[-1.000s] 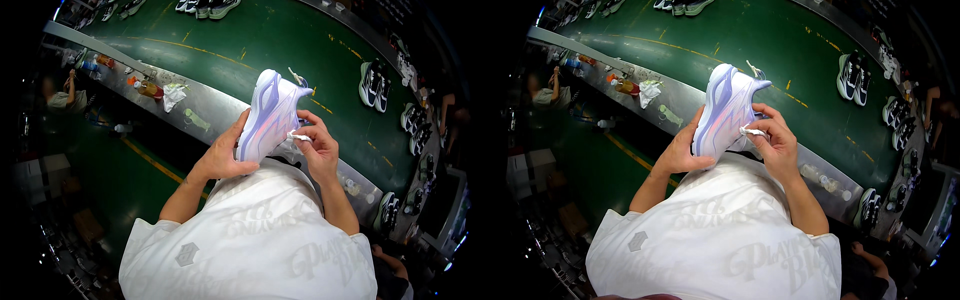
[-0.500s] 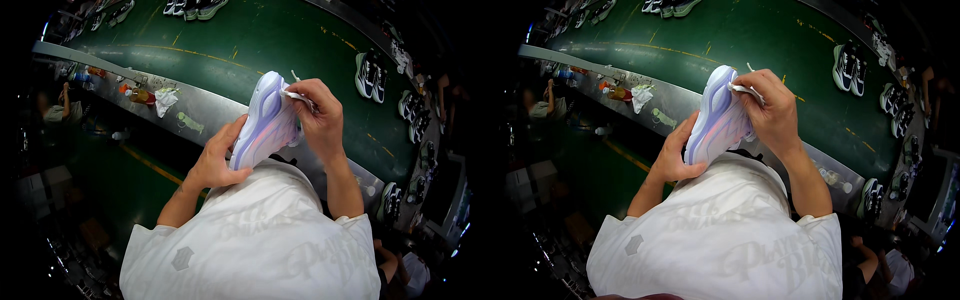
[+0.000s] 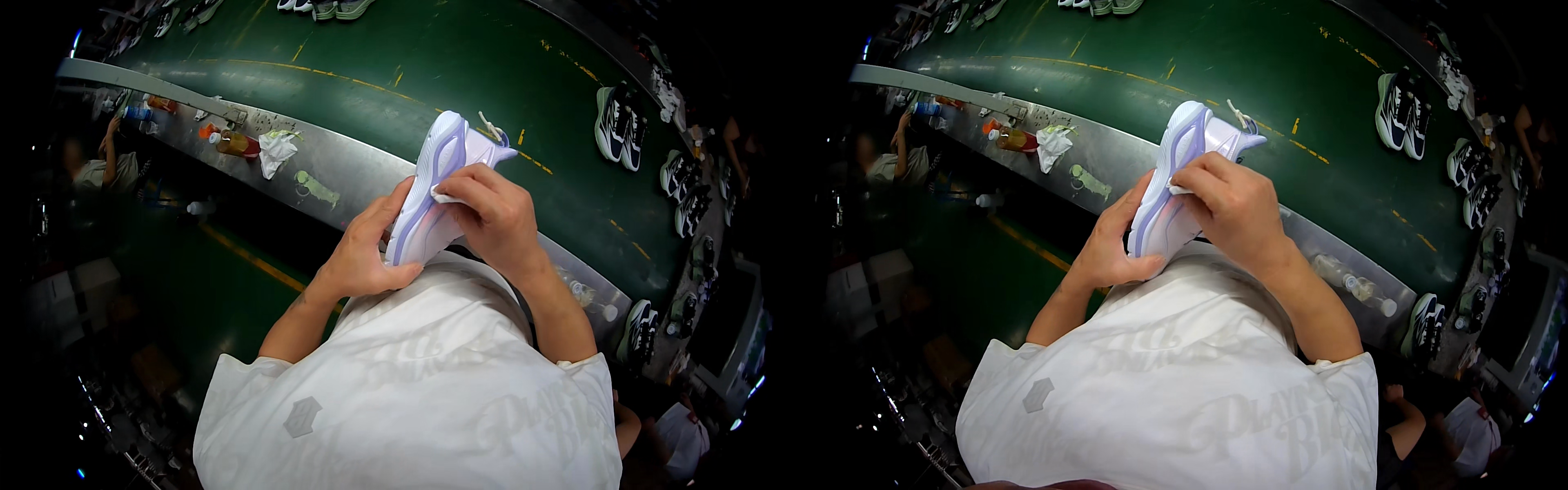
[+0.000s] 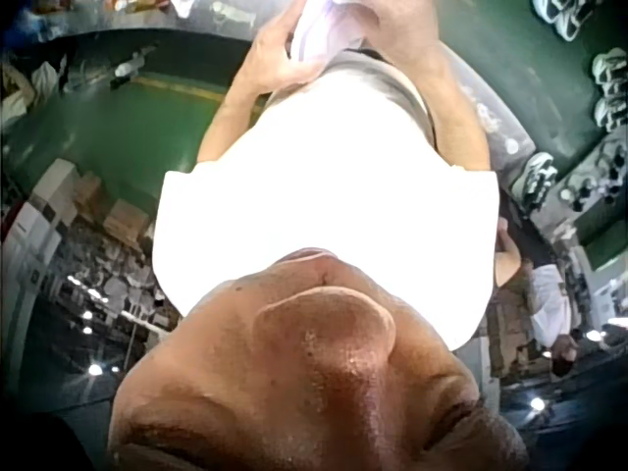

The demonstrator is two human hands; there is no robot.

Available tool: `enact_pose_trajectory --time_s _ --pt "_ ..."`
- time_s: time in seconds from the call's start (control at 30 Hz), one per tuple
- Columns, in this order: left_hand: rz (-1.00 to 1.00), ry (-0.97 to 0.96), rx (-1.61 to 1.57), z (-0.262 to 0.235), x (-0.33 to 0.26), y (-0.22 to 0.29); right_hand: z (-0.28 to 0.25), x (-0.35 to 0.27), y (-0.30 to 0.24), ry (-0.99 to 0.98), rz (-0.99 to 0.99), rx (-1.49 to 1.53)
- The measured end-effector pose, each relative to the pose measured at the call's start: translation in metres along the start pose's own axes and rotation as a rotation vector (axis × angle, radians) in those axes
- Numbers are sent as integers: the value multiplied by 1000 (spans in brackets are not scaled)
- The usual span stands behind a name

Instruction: The person cleans various shoes by hand using a small cloth and a liquid from a bottle, picking them up from a conveyor belt and placing them back down.

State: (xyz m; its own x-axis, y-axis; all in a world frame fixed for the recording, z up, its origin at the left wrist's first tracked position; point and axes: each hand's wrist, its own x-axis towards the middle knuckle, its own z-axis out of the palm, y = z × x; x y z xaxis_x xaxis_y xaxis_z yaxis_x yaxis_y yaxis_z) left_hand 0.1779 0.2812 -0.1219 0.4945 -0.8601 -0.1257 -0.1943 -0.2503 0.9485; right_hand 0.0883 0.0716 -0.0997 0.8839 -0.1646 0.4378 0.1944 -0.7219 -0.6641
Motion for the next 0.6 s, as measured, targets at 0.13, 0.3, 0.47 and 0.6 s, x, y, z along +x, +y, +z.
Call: enact_pose_trajectory --time_s 0.13,0.3,0.47,0.6 --pt "1 2 24 0 3 3 2 3 4 170 121 24" --pt "13 20 11 4 2 -2 12 -7 -15 -11 33 9" --pt "49 35 26 9 0 -5 12 -13 -20 -148 -13 118" --pt "36 56 -13 12 1 -2 11 -16 -13 8 188 79"
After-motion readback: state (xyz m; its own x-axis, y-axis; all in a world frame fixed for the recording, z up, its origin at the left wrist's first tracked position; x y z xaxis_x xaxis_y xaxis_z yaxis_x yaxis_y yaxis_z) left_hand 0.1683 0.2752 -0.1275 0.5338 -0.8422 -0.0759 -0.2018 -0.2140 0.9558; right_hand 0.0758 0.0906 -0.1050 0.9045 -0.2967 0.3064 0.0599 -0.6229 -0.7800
